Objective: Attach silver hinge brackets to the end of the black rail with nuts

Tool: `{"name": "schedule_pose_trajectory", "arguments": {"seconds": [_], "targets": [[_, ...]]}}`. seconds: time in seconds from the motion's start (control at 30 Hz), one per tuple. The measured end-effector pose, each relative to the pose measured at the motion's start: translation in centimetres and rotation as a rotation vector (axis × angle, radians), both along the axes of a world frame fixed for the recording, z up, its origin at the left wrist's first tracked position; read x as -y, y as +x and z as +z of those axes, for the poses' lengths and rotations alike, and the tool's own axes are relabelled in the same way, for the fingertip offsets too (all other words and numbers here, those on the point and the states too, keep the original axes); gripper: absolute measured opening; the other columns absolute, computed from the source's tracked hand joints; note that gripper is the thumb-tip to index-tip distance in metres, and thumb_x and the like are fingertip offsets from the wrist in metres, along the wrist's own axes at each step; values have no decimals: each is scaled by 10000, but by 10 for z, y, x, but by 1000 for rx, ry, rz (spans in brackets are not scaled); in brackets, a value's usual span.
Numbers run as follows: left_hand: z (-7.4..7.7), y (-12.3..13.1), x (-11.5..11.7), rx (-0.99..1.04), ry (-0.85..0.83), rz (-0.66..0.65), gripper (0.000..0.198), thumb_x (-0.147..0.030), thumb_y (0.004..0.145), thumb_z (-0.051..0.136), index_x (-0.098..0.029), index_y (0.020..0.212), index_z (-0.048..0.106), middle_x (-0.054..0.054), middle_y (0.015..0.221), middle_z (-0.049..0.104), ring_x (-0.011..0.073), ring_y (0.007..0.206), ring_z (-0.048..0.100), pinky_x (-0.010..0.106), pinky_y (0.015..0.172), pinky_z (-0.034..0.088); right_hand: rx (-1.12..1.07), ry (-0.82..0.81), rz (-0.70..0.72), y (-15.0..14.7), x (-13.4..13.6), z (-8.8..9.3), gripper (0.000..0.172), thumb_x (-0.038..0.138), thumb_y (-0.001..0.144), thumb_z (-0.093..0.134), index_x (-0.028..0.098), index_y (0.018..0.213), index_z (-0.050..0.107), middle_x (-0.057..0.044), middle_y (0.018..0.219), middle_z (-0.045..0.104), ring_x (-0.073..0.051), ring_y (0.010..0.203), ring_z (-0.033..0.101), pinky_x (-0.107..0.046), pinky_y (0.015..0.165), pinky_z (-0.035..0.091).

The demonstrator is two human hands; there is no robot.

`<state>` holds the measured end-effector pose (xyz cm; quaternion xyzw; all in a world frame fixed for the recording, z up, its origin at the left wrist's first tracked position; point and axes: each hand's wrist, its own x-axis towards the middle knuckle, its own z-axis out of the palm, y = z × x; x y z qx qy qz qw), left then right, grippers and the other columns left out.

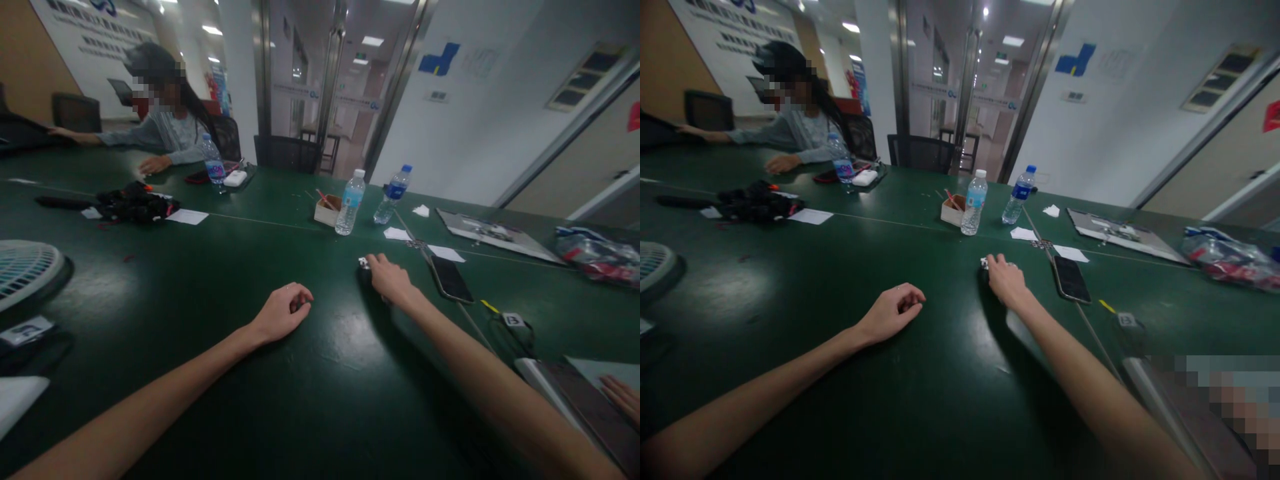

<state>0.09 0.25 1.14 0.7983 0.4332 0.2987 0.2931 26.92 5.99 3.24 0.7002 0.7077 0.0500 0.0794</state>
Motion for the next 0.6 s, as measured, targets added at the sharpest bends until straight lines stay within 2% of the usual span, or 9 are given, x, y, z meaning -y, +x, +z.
{"name": "schedule_pose_trajectory", "arguments": {"seconds": [0.13,0.27,0.43,0.53,0.6], "targets": [[1,0,0,-12,-5,-11,121,-182,833,534,-143,906,622,21,802,579,135,665,532,247,590,448,29,28,-89,44,-52,-10,383,104,903,353,175,1270,434,-173,1232,482,-301,1065,588,-386,790,487],[-2,0,0,-28,1,-21,115,-171,839,532,-147,913,617,19,808,576,130,669,530,244,593,453,23,50,-124,71,-82,-21,418,136,918,334,206,1320,429,-175,1299,431,-313,1093,570,-423,823,484],[-5,0,-1,-46,20,-65,111,-158,847,534,-142,917,618,25,810,570,136,689,527,249,598,456,4,17,-184,84,-104,-31,451,201,931,315,239,1369,419,-183,1340,375,-339,1136,533,-471,860,463],[-6,-1,-2,-49,25,-88,111,-159,856,532,-144,922,620,26,816,568,133,682,523,248,593,449,-12,39,-191,86,-109,-35,519,208,930,295,259,1447,310,-188,1368,358,-338,1165,504,-487,885,450],[-7,-1,-2,-51,30,-92,112,-154,855,532,-142,923,621,26,817,567,131,674,519,248,590,444,-35,84,-176,86,-108,-37,541,200,931,273,229,1471,244,-195,1373,362,-337,1172,493,-491,901,444]]}}
